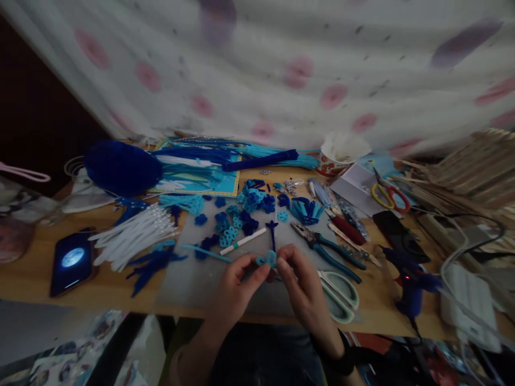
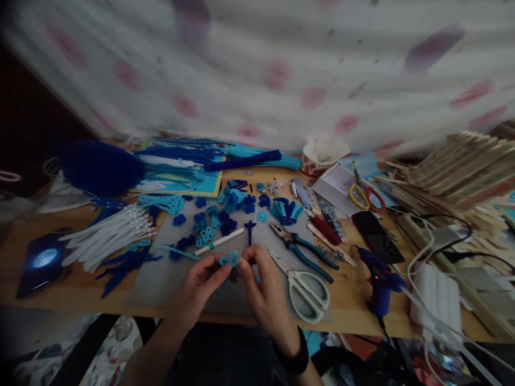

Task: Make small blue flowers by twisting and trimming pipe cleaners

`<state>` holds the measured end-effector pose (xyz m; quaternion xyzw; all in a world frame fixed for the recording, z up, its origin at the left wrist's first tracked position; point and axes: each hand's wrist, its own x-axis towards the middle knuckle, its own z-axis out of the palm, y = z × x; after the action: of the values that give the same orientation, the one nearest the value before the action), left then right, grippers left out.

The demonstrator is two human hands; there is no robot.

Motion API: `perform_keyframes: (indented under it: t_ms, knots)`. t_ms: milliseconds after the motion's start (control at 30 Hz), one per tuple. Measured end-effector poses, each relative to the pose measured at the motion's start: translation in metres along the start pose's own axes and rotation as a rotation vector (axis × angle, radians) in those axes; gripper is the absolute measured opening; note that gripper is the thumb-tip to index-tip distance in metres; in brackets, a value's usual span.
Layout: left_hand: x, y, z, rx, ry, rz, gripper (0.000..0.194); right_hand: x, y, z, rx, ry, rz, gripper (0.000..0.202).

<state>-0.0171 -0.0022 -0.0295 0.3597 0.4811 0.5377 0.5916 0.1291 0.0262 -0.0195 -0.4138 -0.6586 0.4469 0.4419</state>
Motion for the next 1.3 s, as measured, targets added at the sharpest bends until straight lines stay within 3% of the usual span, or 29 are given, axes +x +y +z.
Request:
perform_keyframes:
  t_ms: [267,633,800,1000,1167,1233,1300]
  knots:
    - [0.010,-0.016,0.001,-0.059,0.107,-0.047,0.021,0.002,0.008,0.008,0.514,-0.049,0.503,0.042]
    - [0.020,-0.022,0.006,-0.139,0.117,-0.165,0.016,0.002,0.024,0.009,0.139,0.112,0.198,0.020]
    - [0.019,-0.027,0.008,-0.079,0.152,-0.177,0.021,0.003,0.018,0.006,0.094,0.082,0.231,0.015]
    - [0.019,-0.034,0.012,-0.064,0.178,-0.084,0.022,0.001,0.020,0.012,0.601,0.155,0.508,0.033]
    - [0.019,-0.027,0.014,0.087,0.228,0.033,0.019,0.006,0.016,0.009,1.086,-0.015,0.761,0.039]
    - [0.019,-0.024,0.015,0.148,0.247,0.068,0.017,0.007,0.015,0.006,1.174,-0.053,0.837,0.040]
    - [0.019,-0.023,0.015,0.142,0.214,0.029,0.017,0.005,0.016,0.003,1.136,-0.008,0.831,0.039]
